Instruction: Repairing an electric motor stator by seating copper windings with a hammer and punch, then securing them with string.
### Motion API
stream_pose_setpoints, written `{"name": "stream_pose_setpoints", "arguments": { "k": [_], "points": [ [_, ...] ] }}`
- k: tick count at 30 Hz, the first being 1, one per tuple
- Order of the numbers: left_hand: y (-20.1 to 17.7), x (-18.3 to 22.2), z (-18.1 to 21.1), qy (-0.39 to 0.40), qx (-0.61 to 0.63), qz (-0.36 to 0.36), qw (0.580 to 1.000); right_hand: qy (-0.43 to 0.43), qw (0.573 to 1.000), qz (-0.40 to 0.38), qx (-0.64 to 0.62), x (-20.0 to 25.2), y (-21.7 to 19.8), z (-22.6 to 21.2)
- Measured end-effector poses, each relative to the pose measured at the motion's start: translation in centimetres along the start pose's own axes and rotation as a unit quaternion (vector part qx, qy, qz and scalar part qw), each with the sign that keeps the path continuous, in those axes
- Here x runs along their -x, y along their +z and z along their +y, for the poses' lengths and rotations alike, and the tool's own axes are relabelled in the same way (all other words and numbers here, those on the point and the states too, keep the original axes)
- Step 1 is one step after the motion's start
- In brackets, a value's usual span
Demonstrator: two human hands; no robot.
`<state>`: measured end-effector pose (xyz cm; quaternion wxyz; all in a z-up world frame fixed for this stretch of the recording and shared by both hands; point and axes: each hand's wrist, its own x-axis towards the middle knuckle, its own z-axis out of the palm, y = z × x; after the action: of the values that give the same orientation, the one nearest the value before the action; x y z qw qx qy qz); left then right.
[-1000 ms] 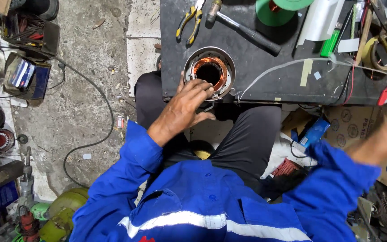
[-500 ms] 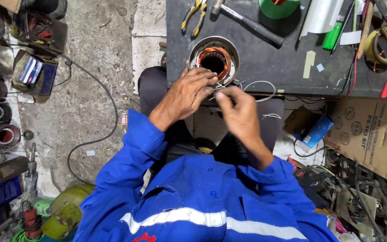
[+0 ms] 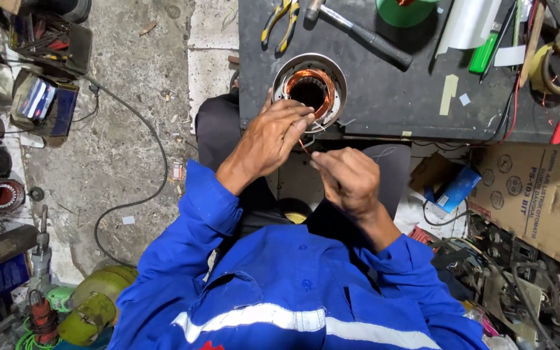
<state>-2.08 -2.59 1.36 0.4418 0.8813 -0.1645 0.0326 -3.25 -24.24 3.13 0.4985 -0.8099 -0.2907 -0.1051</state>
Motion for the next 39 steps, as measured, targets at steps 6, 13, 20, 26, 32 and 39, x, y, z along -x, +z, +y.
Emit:
{"name": "stream_pose_setpoints", "arguments": {
  "k": [6,13,20,26,32,39],
  "points": [
    [-0.6,0.1,-0.2,-0.003,0.014,-0.045,0.999,-0.145,0.988,-0.041,0.021,-2.7,-5.8,2.2],
    [-0.9,-0.1,-0.2,0.014,-0.018,-0.065,0.998,0.362,0.896,-0.190,-0.175,-8.8,-7.3,4.6],
    [-2.6,-0.9,1.7,-0.012,-0.011,-0.104,0.994,0.441,0.832,-0.270,-0.201,-10.7,-6.0,6.5],
    [-2.1,-0.8,0.9,-0.008,-0.021,-0.109,0.994,0.416,0.835,-0.308,-0.187,-11.5,-5.1,5.6],
    [-1.3,-0.5,0.0,0.001,-0.031,-0.094,0.995,0.322,0.882,-0.316,-0.133,-11.5,-5.3,4.2],
    [-1.2,-0.4,-0.1,0.005,-0.026,-0.092,0.995,0.239,0.924,-0.284,-0.092,-10.8,-4.9,2.6]
  ]
}}
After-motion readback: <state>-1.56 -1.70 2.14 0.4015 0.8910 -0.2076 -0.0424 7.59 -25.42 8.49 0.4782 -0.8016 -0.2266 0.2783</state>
